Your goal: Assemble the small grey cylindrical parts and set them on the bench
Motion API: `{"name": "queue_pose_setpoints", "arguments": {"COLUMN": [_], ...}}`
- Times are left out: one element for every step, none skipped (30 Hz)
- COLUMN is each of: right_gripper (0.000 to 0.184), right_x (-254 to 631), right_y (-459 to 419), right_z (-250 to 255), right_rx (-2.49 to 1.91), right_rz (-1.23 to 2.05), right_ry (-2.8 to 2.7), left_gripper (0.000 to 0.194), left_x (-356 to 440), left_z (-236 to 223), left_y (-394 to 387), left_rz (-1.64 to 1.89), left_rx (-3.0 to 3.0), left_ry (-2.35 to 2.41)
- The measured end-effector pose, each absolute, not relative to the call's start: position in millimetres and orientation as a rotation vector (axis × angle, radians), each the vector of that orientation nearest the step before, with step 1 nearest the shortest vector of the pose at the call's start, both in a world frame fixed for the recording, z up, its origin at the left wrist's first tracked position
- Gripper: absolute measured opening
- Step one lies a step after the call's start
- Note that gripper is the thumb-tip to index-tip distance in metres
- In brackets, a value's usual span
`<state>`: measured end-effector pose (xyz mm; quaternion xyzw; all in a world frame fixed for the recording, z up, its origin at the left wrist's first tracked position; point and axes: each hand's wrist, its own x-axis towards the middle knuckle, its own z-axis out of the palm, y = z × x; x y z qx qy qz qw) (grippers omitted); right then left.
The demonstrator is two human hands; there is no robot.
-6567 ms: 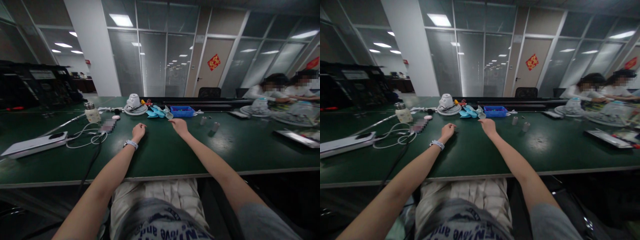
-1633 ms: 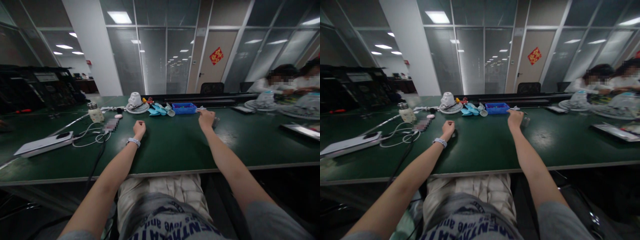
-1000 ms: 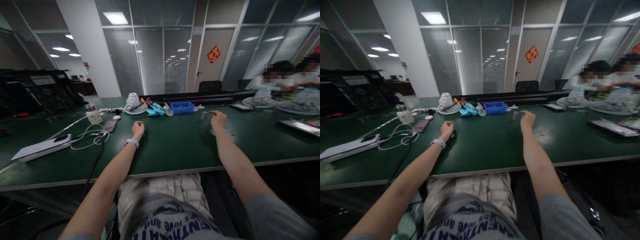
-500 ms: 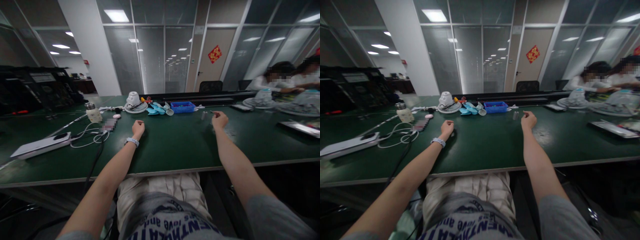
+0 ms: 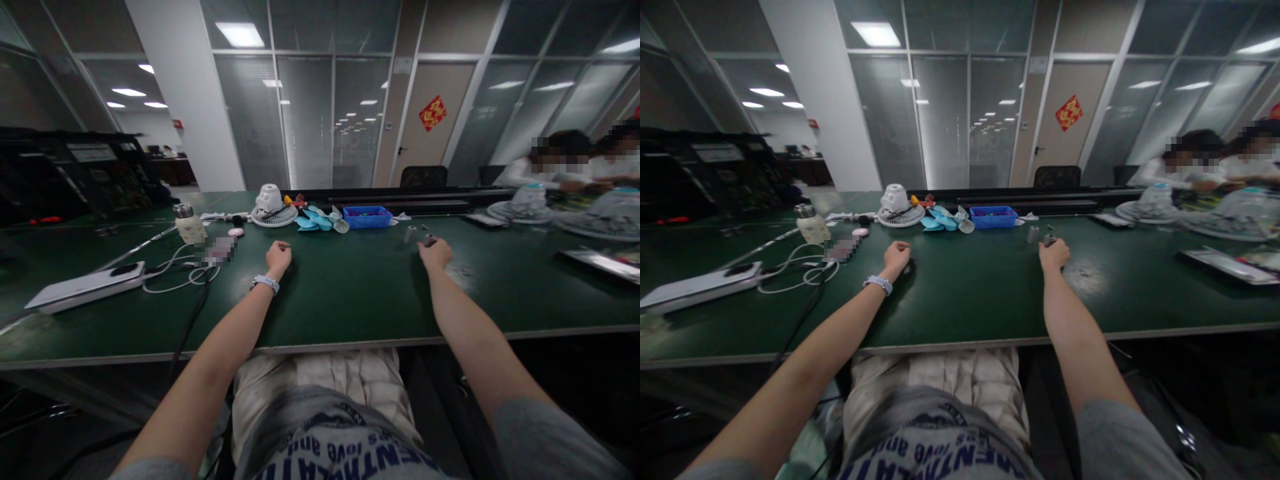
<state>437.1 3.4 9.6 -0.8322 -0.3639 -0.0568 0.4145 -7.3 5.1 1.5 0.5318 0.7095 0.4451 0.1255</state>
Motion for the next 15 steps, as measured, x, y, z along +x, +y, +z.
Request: {"name": "queue_pose_setpoints", "arguments": {"right_gripper": [0.036,0.036,0.037,0.037,0.037,0.037,0.038,0.040,0.040,0.040,0.040,0.040,0.041,0.041,0.041], "right_x": [431,421,408,391,371,348,324,301,278,258,241,228,218,211,208], "right_y": [5,6,8,10,11,12,13,13,13,12,10,9,8,8,7], "right_z": [13,17,21,25,28,30,31,30,29,26,23,19,14,10,5], "right_rx": [-2.044,-1.981,-1.907,-1.826,-1.743,-1.655,-1.566,-1.482,-1.410,-1.357,-1.320,-1.298,-1.287,-1.284,-1.283], "right_rz": [-0.165,-0.184,-0.194,-0.190,-0.171,-0.129,-0.077,-0.018,0.048,0.110,0.163,0.206,0.238,0.262,0.284], "right_ry": [-0.974,-1.050,-1.143,-1.243,-1.343,-1.449,-1.541,-1.628,-1.701,-1.758,-1.806,-1.844,-1.873,-1.892,-1.901], "left_gripper": [0.023,0.023,0.023,0.022,0.022,0.022,0.022,0.022,0.022,0.022,0.022,0.022,0.022,0.022,0.021], "left_x": [-7,-7,-7,-7,-7,-6,-6,-6,-6,-6,-6,-6,-6,-5,-4], "left_z": [1,1,1,2,2,2,3,3,3,4,4,4,5,6,7], "left_y": [5,5,5,5,4,3,3,2,1,0,0,-1,-1,-2,-2], "left_rz": [1.291,1.287,1.283,1.280,1.278,1.277,1.277,1.276,1.275,1.274,1.273,1.271,1.268,1.269,1.278], "left_rx": [1.558,1.566,1.571,1.572,1.572,1.572,1.571,1.571,1.571,1.570,1.569,1.566,1.563,1.566,1.578], "left_ry": [2.069,2.072,2.076,2.079,2.080,2.080,2.079,2.076,2.072,2.068,2.063,2.059,2.053,2.041,2.021]}}
